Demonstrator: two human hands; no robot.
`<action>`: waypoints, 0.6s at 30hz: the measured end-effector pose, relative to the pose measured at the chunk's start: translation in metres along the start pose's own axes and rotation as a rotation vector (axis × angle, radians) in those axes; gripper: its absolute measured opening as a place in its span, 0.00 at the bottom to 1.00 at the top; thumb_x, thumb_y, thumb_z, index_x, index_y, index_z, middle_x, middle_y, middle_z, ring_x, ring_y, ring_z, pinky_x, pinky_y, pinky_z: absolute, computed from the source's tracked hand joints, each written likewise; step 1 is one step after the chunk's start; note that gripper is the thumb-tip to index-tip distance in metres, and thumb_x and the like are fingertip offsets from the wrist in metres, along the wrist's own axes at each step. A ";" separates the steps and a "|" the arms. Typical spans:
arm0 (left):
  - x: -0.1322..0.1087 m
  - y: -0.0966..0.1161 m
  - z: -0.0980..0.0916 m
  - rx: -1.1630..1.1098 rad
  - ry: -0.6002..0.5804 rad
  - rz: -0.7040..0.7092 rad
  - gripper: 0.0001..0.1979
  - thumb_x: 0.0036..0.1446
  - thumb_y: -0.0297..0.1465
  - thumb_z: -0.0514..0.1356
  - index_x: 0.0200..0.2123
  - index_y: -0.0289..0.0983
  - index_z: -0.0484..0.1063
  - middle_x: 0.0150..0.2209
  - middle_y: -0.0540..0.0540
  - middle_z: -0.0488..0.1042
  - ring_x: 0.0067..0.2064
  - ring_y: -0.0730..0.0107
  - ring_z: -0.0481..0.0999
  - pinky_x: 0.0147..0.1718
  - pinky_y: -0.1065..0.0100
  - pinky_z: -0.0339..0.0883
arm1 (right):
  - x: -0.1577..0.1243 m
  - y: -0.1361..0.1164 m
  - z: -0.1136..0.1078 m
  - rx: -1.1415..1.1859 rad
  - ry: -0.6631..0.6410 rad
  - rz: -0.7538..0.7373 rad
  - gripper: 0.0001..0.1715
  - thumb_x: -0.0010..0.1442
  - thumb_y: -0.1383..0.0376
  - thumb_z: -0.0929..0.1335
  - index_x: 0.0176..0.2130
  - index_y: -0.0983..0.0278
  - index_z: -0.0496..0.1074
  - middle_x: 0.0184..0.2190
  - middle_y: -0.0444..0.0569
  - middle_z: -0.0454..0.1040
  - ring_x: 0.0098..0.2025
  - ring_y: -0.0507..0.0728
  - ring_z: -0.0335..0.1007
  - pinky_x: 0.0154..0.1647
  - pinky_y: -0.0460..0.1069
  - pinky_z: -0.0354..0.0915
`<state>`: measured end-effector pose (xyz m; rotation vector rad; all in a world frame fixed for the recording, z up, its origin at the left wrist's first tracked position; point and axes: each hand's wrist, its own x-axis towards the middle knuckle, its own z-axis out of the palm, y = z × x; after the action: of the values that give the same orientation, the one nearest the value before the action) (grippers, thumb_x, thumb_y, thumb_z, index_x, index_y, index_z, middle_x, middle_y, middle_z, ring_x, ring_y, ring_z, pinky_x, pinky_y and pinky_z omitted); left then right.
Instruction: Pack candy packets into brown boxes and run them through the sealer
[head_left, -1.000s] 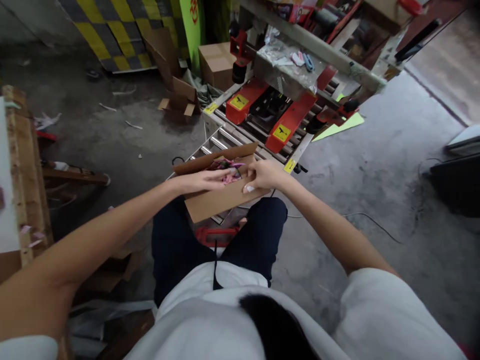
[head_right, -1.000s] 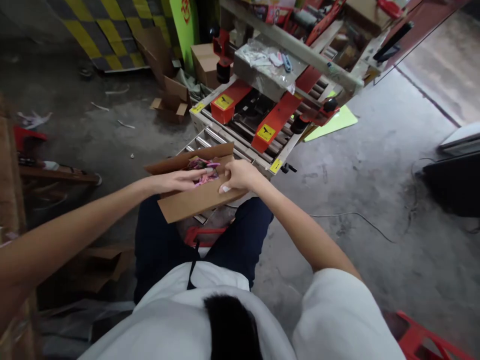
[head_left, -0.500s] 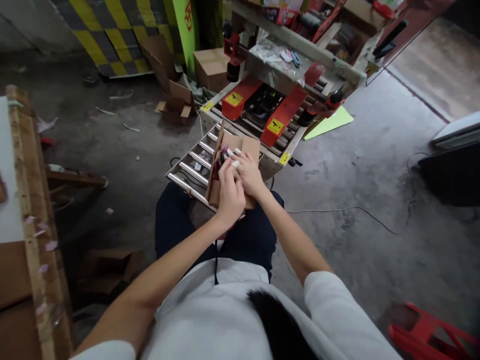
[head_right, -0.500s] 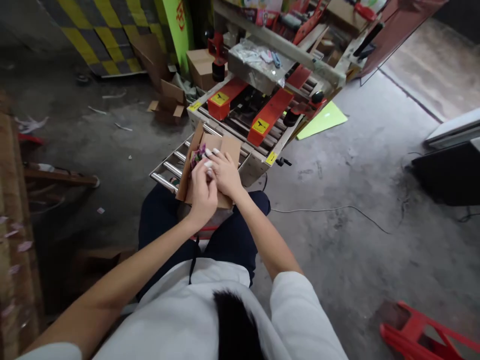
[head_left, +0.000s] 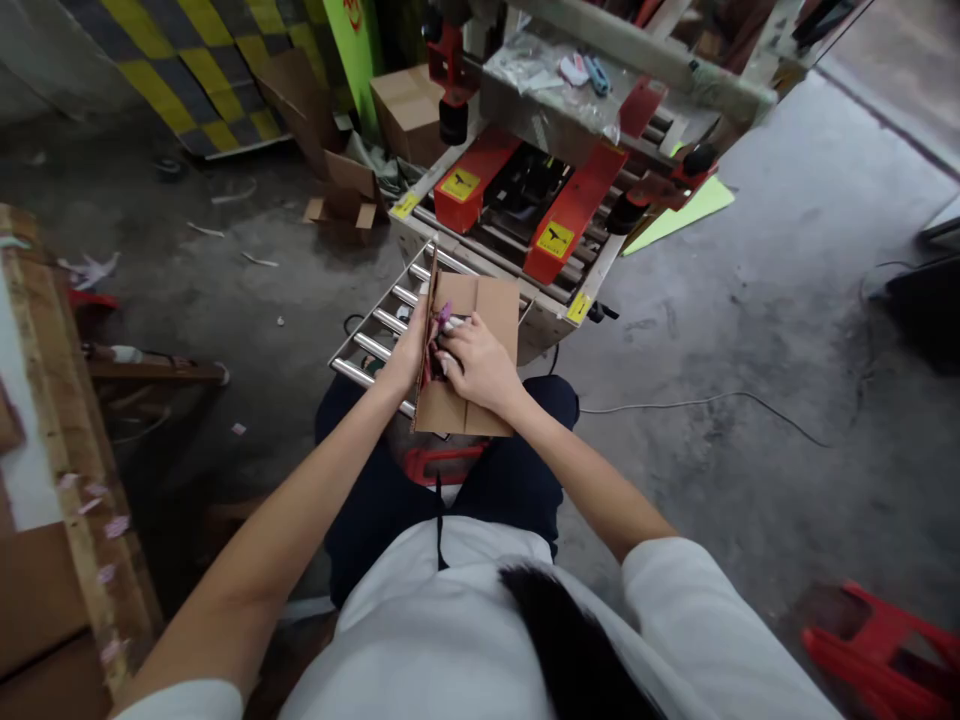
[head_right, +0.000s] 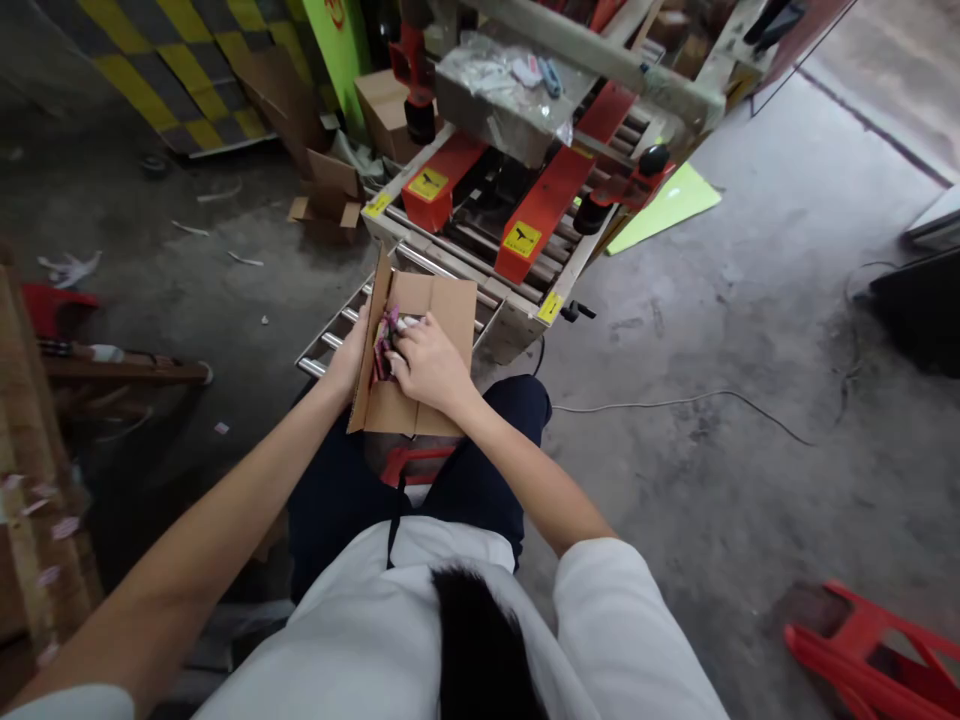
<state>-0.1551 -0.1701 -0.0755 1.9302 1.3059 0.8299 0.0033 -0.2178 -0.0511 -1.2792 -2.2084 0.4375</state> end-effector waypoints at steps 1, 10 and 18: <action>-0.004 0.004 0.003 -0.031 0.002 -0.010 0.34 0.73 0.46 0.32 0.72 0.39 0.54 0.66 0.41 0.69 0.68 0.62 0.67 0.69 0.54 0.60 | -0.002 0.000 0.000 0.057 0.073 0.046 0.15 0.69 0.66 0.60 0.44 0.64 0.74 0.47 0.55 0.77 0.55 0.60 0.70 0.73 0.61 0.52; -0.018 0.034 0.010 0.292 0.001 0.019 0.30 0.72 0.44 0.45 0.73 0.40 0.52 0.77 0.40 0.38 0.76 0.48 0.45 0.71 0.47 0.53 | 0.002 0.013 0.016 0.395 0.603 0.318 0.23 0.70 0.63 0.55 0.62 0.63 0.54 0.56 0.59 0.65 0.60 0.60 0.66 0.64 0.59 0.65; -0.014 0.043 0.007 0.548 -0.047 0.032 0.28 0.71 0.38 0.47 0.71 0.40 0.57 0.77 0.41 0.43 0.71 0.45 0.60 0.62 0.49 0.68 | 0.008 0.019 0.012 0.471 0.600 0.378 0.26 0.71 0.59 0.54 0.64 0.62 0.54 0.57 0.60 0.68 0.61 0.61 0.68 0.64 0.60 0.64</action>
<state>-0.1307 -0.1968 -0.0471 2.3730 1.5948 0.4607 0.0062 -0.2017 -0.0679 -1.3366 -1.2785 0.5809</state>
